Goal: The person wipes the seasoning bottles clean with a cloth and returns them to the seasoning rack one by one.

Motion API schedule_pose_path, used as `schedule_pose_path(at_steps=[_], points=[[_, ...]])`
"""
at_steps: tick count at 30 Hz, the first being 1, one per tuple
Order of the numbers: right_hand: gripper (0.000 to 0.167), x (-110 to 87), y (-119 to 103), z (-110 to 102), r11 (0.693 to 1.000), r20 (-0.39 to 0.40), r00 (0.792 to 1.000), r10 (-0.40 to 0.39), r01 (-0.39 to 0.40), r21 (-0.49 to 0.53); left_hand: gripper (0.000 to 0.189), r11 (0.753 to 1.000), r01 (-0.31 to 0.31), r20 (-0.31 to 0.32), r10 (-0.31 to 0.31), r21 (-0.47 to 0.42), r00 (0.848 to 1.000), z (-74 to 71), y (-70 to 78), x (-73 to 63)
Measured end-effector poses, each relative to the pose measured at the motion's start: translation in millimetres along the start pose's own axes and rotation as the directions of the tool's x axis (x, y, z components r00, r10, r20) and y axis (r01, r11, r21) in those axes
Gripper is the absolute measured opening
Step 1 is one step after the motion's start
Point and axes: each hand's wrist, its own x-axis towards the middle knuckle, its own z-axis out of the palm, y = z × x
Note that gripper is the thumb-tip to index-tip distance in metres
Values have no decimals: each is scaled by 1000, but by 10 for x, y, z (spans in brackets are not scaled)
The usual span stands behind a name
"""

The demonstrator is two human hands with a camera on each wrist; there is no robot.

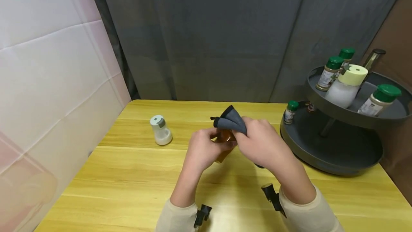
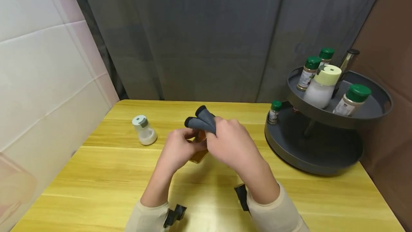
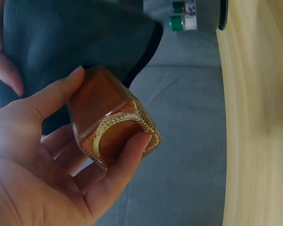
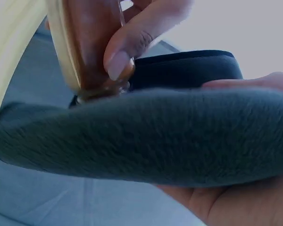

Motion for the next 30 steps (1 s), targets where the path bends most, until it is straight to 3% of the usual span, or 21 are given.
schedule_pose_path(at_steps=[6,11,15,19,22,26,30], points=[[28,121,43,32,999,-20,1000,22,-21,28,31,999,13,37,-11,-46,999,22,26,-17],[27,56,89,22,997,55,995,78,-77,-18,21,998,42,35,-41,-39,999,32,14,-25],[20,-34,0,-32,997,49,999,20,-17,-78,16,1000,3,4,-3,-14,1000,25,15,-2],[21,-15,-49,-30,996,8,998,-60,60,-59,12,999,-41,-7,41,-4,999,40,20,1],[23,71,-10,-3,999,-5,999,-51,51,4,11,999,-44,1,44,-12,999,41,24,-1],[29,166,144,51,994,-25,1000,9,-6,113,23,999,-5,6,5,-49,1000,45,3,-5],[39,163,278,118,954,-110,991,80,-44,298,38,993,30,-17,-32,-114,999,47,0,2]])
